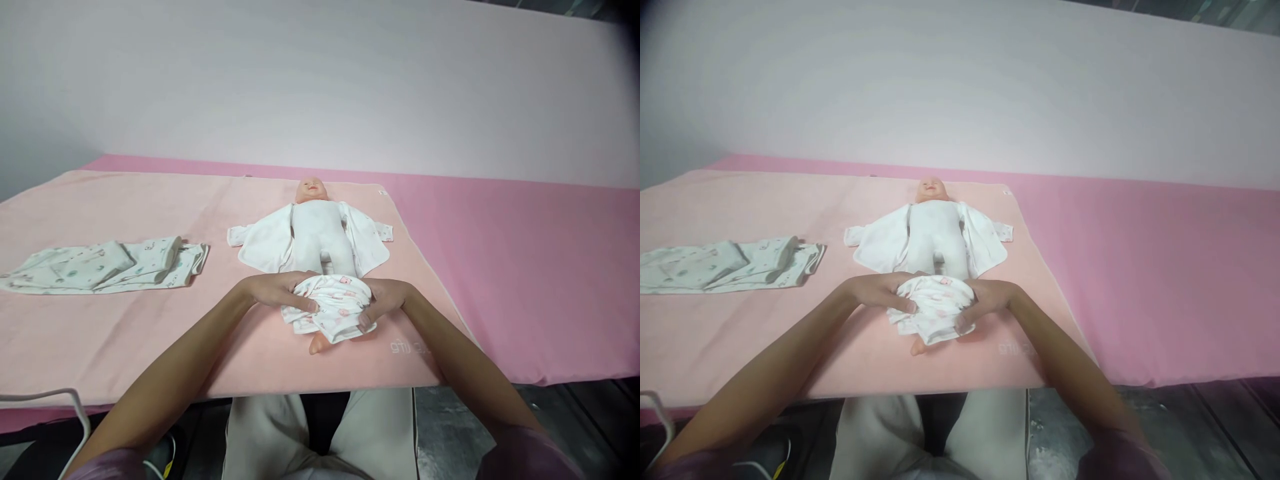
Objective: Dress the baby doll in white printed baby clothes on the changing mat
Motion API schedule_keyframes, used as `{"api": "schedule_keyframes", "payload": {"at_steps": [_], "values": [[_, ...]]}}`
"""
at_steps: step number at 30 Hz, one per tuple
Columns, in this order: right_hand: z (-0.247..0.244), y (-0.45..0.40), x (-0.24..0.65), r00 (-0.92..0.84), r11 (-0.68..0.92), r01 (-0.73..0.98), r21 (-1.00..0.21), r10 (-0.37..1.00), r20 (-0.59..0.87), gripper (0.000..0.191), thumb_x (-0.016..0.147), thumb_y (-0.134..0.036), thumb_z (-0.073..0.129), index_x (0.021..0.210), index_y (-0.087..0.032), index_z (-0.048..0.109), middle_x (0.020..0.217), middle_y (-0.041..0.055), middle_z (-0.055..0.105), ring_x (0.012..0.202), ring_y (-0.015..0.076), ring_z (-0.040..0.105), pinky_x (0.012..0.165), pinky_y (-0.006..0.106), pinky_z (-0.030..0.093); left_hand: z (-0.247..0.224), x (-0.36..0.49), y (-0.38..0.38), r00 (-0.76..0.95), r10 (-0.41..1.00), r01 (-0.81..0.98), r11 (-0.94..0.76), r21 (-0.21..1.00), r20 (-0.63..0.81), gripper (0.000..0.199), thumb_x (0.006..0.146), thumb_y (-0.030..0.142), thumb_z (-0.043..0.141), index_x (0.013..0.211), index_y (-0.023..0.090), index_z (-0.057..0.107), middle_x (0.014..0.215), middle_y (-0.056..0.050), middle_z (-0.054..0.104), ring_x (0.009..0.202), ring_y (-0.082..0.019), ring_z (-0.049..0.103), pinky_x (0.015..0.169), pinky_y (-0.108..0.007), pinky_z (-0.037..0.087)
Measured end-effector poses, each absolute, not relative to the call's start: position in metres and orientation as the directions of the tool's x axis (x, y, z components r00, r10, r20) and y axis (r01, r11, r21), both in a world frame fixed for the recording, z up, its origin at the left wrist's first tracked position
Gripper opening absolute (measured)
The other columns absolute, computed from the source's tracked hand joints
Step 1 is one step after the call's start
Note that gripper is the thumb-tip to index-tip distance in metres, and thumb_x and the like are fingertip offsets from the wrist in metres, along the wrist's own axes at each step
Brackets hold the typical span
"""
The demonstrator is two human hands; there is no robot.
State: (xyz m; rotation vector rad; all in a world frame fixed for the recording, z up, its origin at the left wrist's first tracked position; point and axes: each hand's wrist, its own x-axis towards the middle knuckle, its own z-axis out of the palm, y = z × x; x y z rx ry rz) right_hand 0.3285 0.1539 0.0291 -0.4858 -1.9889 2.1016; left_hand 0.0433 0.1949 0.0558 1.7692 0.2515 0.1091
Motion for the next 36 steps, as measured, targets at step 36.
{"api": "schedule_keyframes", "payload": {"at_steps": [36], "values": [[-0.039, -0.022, 0.249, 0.456, -0.028, 0.732, -0.681, 0.762, 0.459, 0.028, 0.090, -0.025, 0.058, 0.117, -0.018, 0.064, 0.115, 0.0144, 0.064, 0.106, 0.0318, 0.059, 0.091, 0.046, 0.051, 0.061, 0.127, 0.114, 0.823, 0.514, 0.559, -0.809, 0.183, -0.243, 0.048, 0.102, 0.033, 0.041, 0.146, 0.030, 0.061, 0.098, -0.008, 0.077, 0.099, -0.031, 0.067, 0.102, -0.049, 0.032]]}}
